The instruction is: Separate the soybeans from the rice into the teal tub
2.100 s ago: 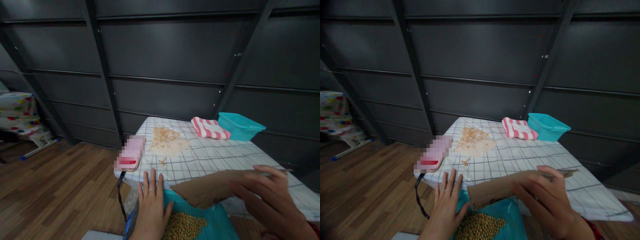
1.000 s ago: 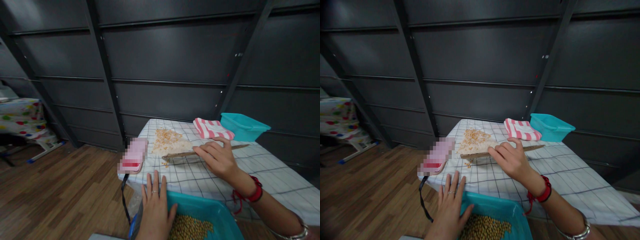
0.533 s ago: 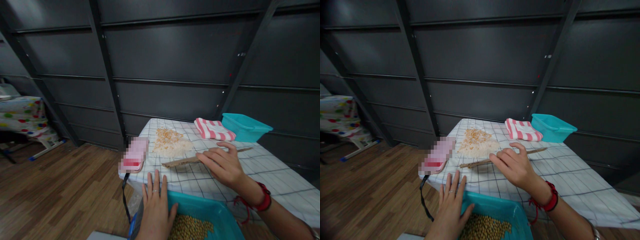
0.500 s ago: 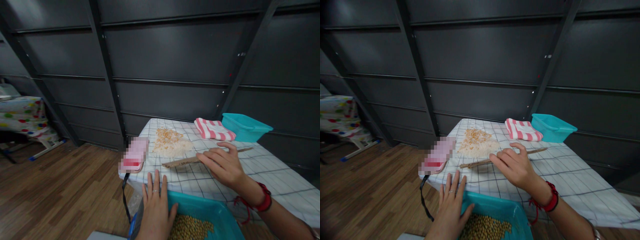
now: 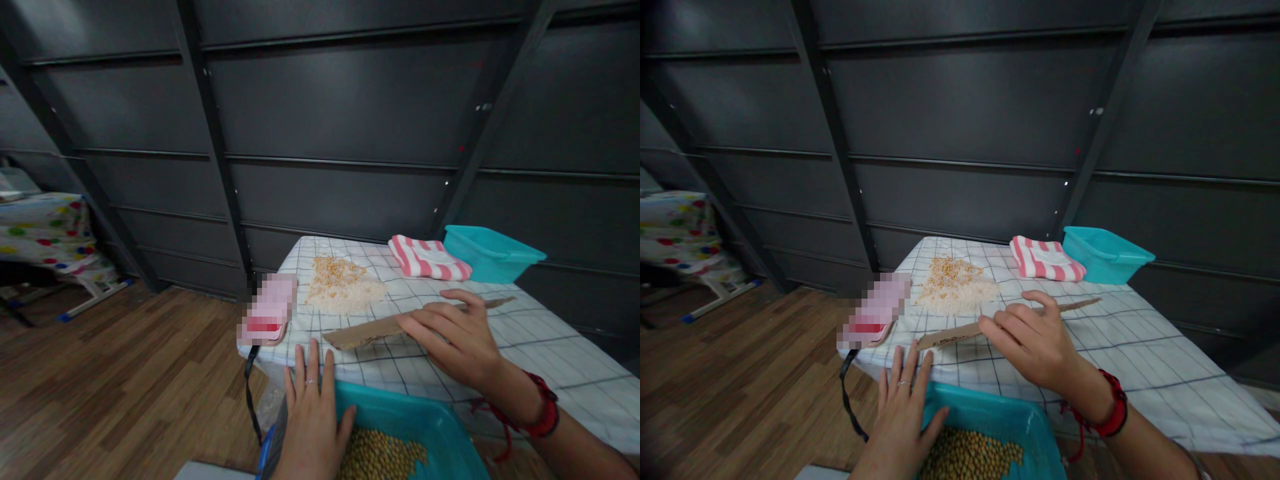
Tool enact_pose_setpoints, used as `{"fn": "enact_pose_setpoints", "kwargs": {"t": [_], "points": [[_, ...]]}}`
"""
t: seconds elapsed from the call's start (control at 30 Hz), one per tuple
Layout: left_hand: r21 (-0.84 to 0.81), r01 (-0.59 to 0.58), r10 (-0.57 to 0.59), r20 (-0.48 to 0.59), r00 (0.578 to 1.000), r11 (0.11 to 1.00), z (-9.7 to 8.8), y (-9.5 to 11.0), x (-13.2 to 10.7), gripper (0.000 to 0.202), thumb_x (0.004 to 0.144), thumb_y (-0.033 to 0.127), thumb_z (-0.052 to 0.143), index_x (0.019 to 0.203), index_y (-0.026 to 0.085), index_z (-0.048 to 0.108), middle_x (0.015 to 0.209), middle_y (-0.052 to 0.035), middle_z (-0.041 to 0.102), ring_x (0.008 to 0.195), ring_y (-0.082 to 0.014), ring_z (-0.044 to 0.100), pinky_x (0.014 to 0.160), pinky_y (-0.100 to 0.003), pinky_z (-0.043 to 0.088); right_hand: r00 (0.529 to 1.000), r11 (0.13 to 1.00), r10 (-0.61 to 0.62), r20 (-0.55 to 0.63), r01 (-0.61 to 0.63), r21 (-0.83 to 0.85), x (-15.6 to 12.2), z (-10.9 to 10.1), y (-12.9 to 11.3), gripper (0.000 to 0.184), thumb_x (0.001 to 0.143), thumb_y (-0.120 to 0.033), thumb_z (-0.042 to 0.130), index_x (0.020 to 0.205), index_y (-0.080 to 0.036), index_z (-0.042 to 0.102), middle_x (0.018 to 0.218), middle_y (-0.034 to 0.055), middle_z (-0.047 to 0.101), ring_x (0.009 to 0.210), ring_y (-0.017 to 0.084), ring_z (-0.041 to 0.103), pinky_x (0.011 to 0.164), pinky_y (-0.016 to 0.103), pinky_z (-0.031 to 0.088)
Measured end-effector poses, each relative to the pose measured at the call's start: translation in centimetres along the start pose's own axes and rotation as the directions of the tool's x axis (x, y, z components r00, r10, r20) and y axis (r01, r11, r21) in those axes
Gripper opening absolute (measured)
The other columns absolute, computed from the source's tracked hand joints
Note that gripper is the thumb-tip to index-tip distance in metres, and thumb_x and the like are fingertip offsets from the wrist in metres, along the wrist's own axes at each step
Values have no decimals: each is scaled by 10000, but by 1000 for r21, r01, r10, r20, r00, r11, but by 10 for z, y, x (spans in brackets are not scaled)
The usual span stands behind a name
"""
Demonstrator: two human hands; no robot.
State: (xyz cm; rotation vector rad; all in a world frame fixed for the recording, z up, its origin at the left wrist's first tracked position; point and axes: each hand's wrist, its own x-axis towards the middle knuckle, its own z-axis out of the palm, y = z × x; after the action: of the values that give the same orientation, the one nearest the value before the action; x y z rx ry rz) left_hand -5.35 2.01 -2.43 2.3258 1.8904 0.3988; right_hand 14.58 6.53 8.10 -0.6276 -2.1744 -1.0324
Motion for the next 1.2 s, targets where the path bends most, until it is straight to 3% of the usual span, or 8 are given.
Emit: {"fn": "enact_pose_setpoints", "kwargs": {"t": [0.13, 0.33, 0.5, 0.77, 0.93, 1.2], "points": [[-3, -21, 21, -42, 999, 1000, 2, 0, 0, 602, 739, 271, 462, 1307, 128, 324, 1410, -176, 182, 1269, -386, 92, 949, -639, 226, 1000, 1000, 5, 12, -5, -10, 0, -3, 0, 180, 826, -75, 417, 856, -202, 541, 682, -44, 650, 627, 89, 534, 809, 341, 324], [2, 5, -5, 4, 1000, 1000, 0, 1, 1, 586, 739, 276, 475, 1290, 116, 357, 1409, -188, 165, 1264, -389, 85, 961, -627, 219, 999, 1000, 22, 28, -22, 0, -3, -8, -1, 189, 825, -77, 405, 860, -203, 541, 690, -44, 647, 628, 92, 534, 810, 340, 322], [11, -7, 7, -27, 1000, 1000, 3, 0, 0, 598, 733, 287, 485, 1294, 128, 350, 1410, -174, 185, 1271, -378, 100, 961, -623, 231, 999, 1000, 25, 37, -25, -2, -6, -12, 0, 208, 802, -55, 412, 878, -204, 537, 695, -39, 645, 641, 107, 539, 802, 355, 333], [1, -19, 19, -49, 999, 1000, 6, -2, -1, 608, 743, 283, 461, 1311, 126, 315, 1414, -176, 181, 1274, -383, 114, 955, -629, 238, 1000, 1000, 23, -11, -23, -15, -2, 2, 3, 169, 796, -59, 458, 871, -186, 540, 662, -27, 634, 629, 103, 524, 793, 353, 341], [5, -24, 24, -84, 996, 1000, 9, -1, -1, 616, 740, 287, 460, 1319, 150, 302, 1420, -157, 201, 1283, -369, 101, 957, -622, 244, 999, 999, 33, 4, -33, -21, -4, -1, 0, 223, 796, -44, 416, 840, -218, 548, 666, -56, 638, 623, 85, 525, 800, 336, 328], [5, -2, 2, -27, 1000, 1000, 2, 1, 1, 588, 734, 293, 467, 1289, 131, 359, 1417, -171, 192, 1276, -377, 110, 965, -618, 233, 998, 999, 41, 55, -42, 26, -11, -13, 0, 208, 818, -65, 393, 875, -204, 535, 700, -39, 647, 637, 106, 539, 798, 356, 322]]}}
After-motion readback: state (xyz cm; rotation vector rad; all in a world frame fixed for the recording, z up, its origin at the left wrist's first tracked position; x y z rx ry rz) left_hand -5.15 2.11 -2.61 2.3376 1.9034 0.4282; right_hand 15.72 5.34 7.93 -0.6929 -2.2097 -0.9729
